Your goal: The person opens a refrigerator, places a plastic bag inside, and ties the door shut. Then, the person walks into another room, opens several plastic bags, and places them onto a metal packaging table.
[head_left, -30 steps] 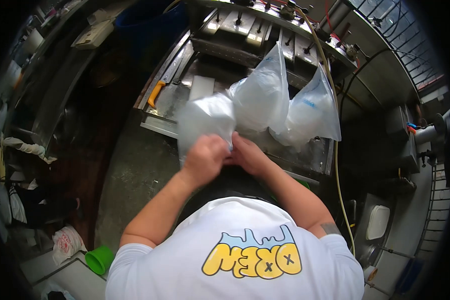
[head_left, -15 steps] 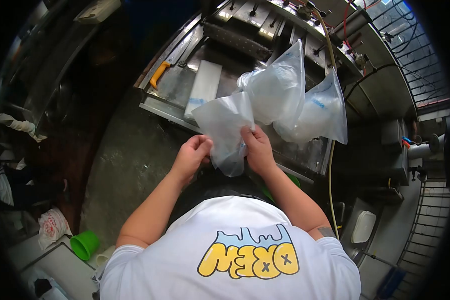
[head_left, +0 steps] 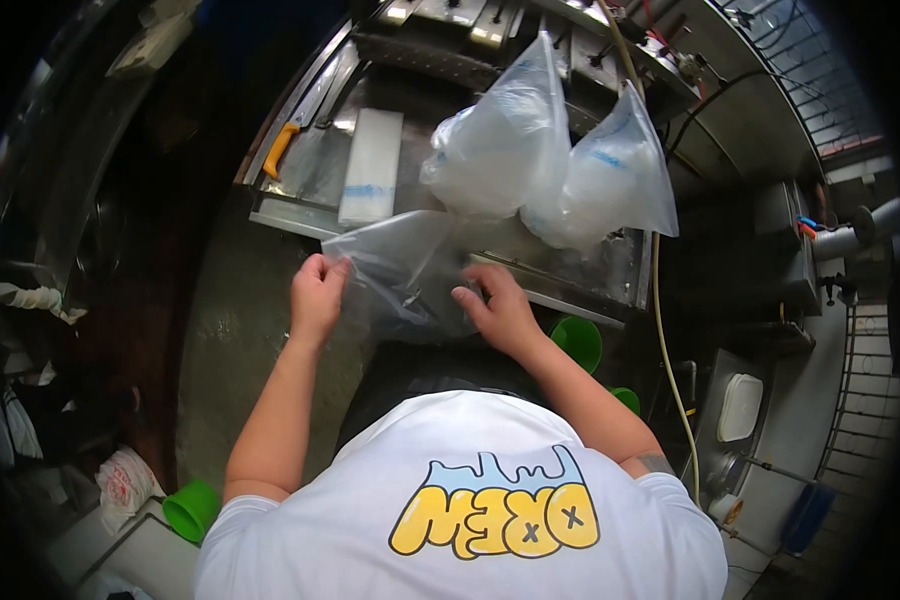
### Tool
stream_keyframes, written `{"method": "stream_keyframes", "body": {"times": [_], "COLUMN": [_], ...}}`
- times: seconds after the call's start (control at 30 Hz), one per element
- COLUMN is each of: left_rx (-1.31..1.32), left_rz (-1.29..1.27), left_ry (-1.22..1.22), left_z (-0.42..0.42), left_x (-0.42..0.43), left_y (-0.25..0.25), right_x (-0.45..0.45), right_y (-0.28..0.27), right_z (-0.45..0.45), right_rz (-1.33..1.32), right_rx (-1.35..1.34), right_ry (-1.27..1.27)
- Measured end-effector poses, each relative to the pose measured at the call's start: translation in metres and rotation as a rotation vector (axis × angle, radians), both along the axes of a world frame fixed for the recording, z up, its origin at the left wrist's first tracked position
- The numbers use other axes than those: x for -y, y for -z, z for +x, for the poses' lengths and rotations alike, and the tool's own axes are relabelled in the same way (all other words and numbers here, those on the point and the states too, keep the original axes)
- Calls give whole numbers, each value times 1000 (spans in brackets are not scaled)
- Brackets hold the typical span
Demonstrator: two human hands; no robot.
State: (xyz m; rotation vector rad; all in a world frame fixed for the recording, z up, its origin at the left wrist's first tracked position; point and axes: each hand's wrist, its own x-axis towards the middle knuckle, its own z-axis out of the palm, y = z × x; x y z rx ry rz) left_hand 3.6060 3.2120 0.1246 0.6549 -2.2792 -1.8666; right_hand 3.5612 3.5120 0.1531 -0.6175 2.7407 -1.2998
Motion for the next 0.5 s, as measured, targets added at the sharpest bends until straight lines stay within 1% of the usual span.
{"method": "stream_keyframes", "body": {"times": [0.03,0.07,0.13,0.2,0.23,0.27,0.33,0.37,0.4,0.43,0.5], "left_rx": [-12,-26,182,281,301,296,214,115,145,25,-192], "left_rz": [20,11,470,763,862,842,829,966,823,647,152], "left_ry": [76,91,247,392,417,437,134,205,238,217,74], "left_z": [2,5,14,21,23,24,26,24,19,17,15], "left_x": [-6,-22,-68,-105,-121,-123,-106,-89,-73,-72,-82], "left_y": [8,-11,-45,-57,-80,-82,-76,-82,-96,-103,-111], "right_x": [-5,-6,-3,-10,-17,-27,-53,-72,-85,-99,-117], "right_y": [-12,-26,-49,-41,-40,-39,-33,-25,-29,-35,-38], "right_z": [1,3,6,6,9,6,3,1,4,7,15], "right_rz": [-45,-54,-41,-27,-204,-216,-518,-711,-809,-800,-797], "right_rx": [187,172,372,304,326,305,741,769,820,813,815], "right_ry": [-89,-75,-352,-496,-529,-516,-370,-336,-205,-176,-153]}}
